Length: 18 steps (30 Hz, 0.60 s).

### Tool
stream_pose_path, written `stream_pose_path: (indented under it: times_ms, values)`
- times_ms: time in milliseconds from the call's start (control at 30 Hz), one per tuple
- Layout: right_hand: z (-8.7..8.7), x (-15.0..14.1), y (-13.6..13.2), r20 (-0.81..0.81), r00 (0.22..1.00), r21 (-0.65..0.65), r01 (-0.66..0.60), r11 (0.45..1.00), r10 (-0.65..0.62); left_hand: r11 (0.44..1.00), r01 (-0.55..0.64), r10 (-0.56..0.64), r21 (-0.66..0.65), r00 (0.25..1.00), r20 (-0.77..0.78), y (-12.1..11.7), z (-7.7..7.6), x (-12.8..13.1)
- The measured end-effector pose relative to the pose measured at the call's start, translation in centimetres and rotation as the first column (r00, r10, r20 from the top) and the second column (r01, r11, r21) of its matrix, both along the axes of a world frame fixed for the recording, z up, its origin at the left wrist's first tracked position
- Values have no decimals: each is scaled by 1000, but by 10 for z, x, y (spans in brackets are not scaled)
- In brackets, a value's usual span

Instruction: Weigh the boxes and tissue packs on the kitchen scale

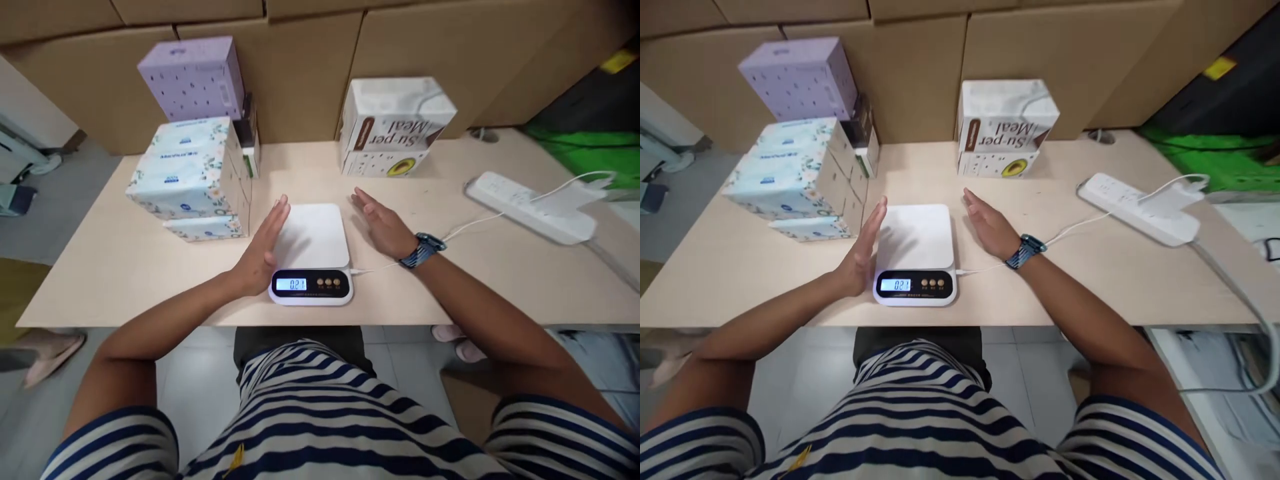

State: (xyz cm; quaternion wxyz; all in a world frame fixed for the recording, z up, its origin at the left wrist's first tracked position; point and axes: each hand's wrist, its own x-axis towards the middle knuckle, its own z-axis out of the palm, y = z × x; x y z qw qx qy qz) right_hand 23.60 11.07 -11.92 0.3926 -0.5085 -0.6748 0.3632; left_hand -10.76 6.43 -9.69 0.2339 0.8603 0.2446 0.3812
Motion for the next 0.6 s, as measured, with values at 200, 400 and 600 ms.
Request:
stream_pose_path:
  times_ms: [200,400,600]
  values:
    - [-1,21,0,299,941,83,-189,979,156,958,-153,127,-242,985,-120,7,-22,-16]
    - [3,27,-1,337,922,71,-226,972,190,914,-180,125,-363,977,-170,-1,-11,-14]
    - [8,16,-4,325,936,64,-166,984,137,929,-167,123,-330,981,-150,1,-20,-15]
